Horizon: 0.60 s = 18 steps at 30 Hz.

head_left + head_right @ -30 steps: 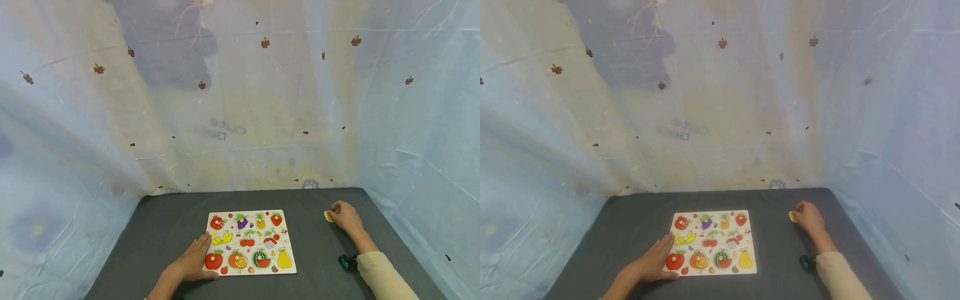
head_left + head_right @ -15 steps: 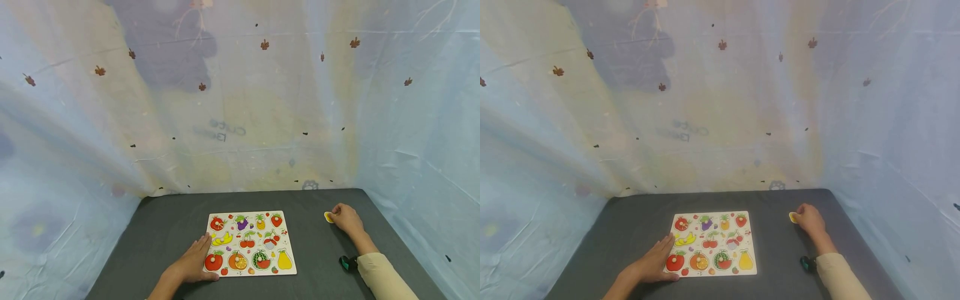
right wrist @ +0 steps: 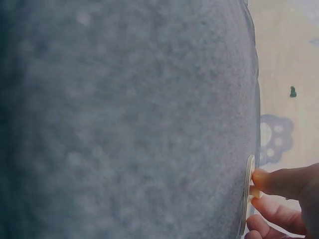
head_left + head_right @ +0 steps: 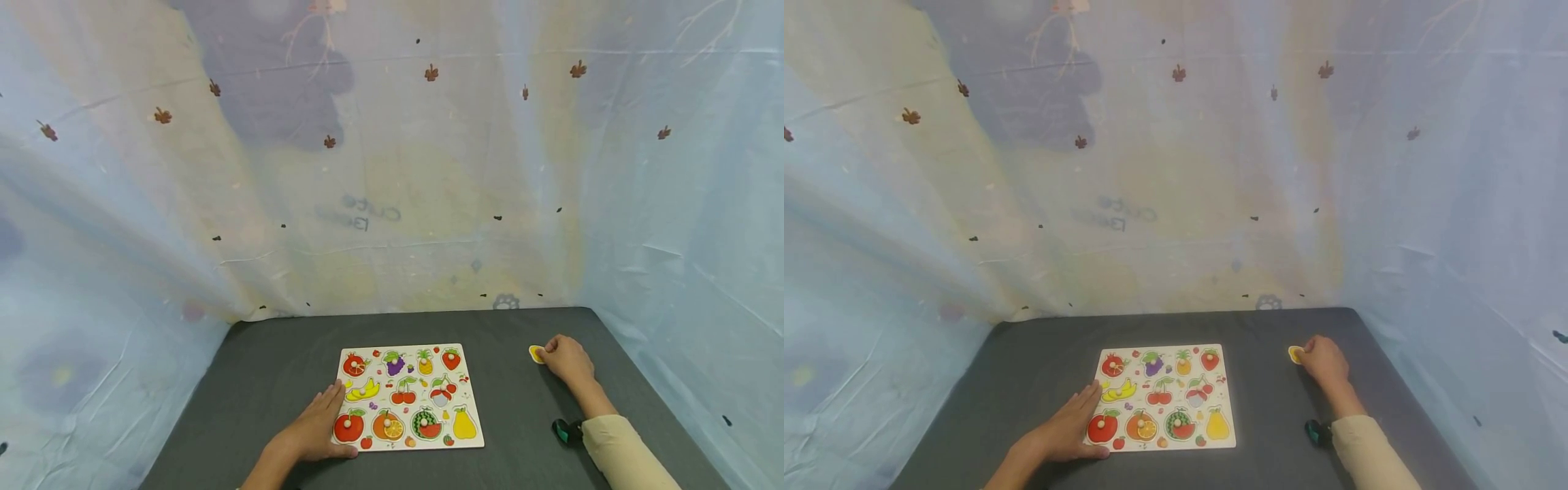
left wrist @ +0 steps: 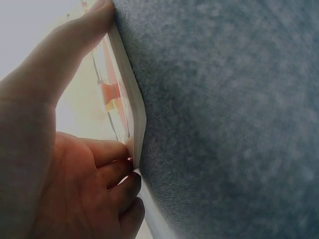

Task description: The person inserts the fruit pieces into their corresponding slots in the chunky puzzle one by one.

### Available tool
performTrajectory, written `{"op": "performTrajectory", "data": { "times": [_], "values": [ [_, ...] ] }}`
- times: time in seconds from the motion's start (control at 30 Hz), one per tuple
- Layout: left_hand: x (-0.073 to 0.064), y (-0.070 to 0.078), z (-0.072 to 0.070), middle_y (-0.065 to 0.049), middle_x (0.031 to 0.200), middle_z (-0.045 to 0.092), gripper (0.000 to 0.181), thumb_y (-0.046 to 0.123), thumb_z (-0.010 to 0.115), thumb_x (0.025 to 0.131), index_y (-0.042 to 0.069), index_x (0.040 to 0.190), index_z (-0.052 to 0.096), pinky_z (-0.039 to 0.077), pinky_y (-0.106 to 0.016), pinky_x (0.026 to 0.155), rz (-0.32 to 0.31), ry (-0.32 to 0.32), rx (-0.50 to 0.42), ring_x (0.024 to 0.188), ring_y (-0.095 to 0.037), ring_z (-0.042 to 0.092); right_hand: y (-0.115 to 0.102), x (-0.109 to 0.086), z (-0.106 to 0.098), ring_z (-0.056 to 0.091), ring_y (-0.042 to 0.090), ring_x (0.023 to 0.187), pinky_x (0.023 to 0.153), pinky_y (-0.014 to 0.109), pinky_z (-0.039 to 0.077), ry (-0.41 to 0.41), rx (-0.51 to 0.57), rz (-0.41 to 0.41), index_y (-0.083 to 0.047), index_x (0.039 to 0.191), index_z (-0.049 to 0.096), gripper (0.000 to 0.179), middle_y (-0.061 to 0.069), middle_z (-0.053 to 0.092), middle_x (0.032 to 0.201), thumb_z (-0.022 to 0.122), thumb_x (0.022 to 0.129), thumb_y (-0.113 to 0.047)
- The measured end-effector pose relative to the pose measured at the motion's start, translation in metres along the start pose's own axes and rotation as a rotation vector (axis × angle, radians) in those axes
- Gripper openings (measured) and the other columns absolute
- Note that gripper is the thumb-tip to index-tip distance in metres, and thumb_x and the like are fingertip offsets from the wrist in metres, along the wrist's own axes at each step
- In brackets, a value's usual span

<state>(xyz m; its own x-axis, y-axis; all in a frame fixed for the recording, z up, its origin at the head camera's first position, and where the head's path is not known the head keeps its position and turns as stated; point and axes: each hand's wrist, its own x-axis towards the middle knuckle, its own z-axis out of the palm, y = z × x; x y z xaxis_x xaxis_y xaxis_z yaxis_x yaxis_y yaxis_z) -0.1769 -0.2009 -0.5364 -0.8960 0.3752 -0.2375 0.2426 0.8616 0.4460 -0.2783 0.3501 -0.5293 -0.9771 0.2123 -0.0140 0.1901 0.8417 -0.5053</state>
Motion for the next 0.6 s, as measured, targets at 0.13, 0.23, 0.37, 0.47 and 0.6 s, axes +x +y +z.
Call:
{"op": "performTrajectory", "data": {
  "times": [0.13,0.23,0.37,0.47,0.6],
  "values": [
    [0.0,-0.001,0.001,-0.023,0.176,0.021,0.129,0.057,0.094,0.076,-0.006,0.166,0.027,0.018,-0.062,0.131,0.012,0.002,0.001,0.162,-0.042,0.023,0.002,0.001,0.003,0.06,0.027,0.074,0.06,0.045,0.049,0.003,0.008,-0.009,-0.003,0.098,0.065,0.029,0.017,0.067,0.095,0.075,0.1,-0.03],
    [-0.001,-0.001,0.0,-0.023,0.176,0.022,0.128,0.056,0.093,0.077,-0.007,0.166,0.027,0.018,-0.062,0.131,0.019,0.005,0.0,0.162,-0.043,0.023,0.002,0.001,0.006,0.061,0.026,0.075,0.06,0.044,0.05,0.002,0.01,-0.026,-0.003,0.1,0.067,0.027,0.016,0.069,0.098,0.076,0.1,-0.029],
    [-0.002,0.0,-0.001,-0.024,0.175,0.022,0.127,0.055,0.093,0.078,-0.007,0.166,0.027,0.019,-0.062,0.131,0.025,0.006,0.007,0.162,-0.044,0.023,-0.003,-0.002,0.009,0.062,0.025,0.075,0.06,0.042,0.05,-0.007,0.013,-0.05,-0.003,0.103,0.069,0.026,0.016,0.07,0.1,0.076,0.1,-0.028],
    [-0.002,0.001,-0.002,-0.024,0.175,0.023,0.126,0.055,0.093,0.078,-0.008,0.165,0.027,0.019,-0.063,0.13,0.03,0.005,0.011,0.162,-0.044,0.023,-0.009,-0.006,0.01,0.062,0.024,0.074,0.059,0.042,0.05,-0.016,0.021,-0.074,-0.002,0.104,0.069,0.026,0.014,0.07,0.098,0.076,0.1,-0.027],
    [-0.003,0.002,-0.003,-0.024,0.175,0.023,0.125,0.054,0.093,0.079,-0.008,0.165,0.027,0.019,-0.063,0.13,0.034,0.004,0.006,0.161,-0.044,0.023,-0.019,-0.013,0.013,0.062,0.022,0.074,0.061,0.042,0.051,-0.017,0.027,-0.109,-0.003,0.104,0.069,0.026,0.011,0.07,0.095,0.077,0.1,-0.027]
  ]
}}
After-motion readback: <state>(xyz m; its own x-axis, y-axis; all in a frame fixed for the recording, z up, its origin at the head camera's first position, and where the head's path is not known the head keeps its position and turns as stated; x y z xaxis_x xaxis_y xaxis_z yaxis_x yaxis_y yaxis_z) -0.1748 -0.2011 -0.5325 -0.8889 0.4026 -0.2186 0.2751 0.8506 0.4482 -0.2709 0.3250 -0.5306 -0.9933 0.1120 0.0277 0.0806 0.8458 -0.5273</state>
